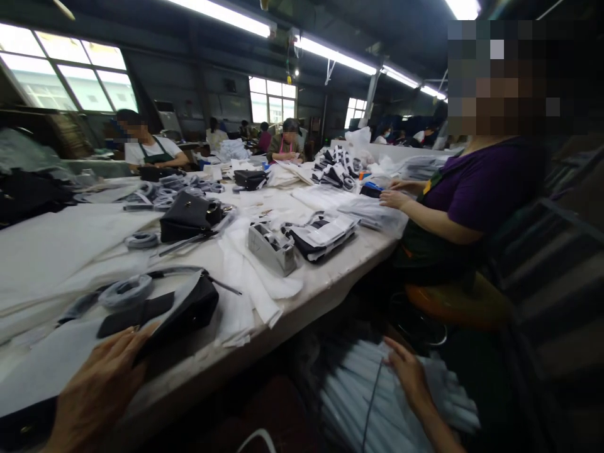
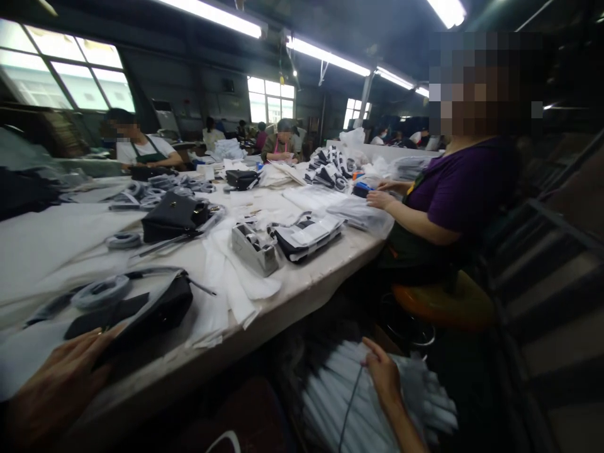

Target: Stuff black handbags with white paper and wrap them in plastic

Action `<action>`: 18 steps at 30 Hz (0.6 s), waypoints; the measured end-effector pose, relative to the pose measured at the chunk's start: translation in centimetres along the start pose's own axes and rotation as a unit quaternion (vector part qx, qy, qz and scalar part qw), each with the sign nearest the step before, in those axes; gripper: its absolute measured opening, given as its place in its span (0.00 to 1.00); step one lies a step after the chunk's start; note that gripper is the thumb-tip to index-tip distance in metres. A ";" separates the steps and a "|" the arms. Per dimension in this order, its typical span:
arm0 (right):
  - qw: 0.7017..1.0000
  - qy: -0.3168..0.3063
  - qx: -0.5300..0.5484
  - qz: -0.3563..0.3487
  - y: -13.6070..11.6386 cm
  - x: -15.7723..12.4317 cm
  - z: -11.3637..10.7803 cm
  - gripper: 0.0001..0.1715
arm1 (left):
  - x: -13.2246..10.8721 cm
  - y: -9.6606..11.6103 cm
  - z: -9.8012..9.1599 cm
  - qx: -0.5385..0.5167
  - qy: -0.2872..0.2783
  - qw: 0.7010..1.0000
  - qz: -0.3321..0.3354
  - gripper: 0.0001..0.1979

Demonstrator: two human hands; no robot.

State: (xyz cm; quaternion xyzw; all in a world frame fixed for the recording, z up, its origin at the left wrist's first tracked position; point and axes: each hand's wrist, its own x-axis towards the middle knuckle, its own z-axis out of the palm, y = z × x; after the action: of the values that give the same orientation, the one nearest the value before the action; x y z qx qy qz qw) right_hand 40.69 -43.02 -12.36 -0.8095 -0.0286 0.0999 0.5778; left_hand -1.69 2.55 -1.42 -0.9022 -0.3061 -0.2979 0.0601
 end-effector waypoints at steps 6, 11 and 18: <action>0.850 -0.520 0.091 0.004 -12.5 -10.0 13.3 0.30 | 1.1 2.9 -3.2 0.024 -0.023 0.997 -0.069 0.21; 0.711 -0.678 0.087 -0.165 -21.8 -16.1 21.1 0.28 | 2.4 3.0 -5.6 -0.011 -0.026 0.990 -0.136 0.19; 0.803 -0.497 0.131 -0.302 -24.9 -15.4 34.9 0.36 | 1.8 0.8 -8.7 -0.028 0.032 0.978 -0.203 0.18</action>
State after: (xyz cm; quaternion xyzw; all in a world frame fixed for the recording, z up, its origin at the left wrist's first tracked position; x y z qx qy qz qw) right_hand 20.54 -4.86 2.15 -0.5158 -0.5415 0.3117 0.5861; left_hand -4.45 0.32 6.76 -0.8126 -0.4721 -0.3413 -0.0168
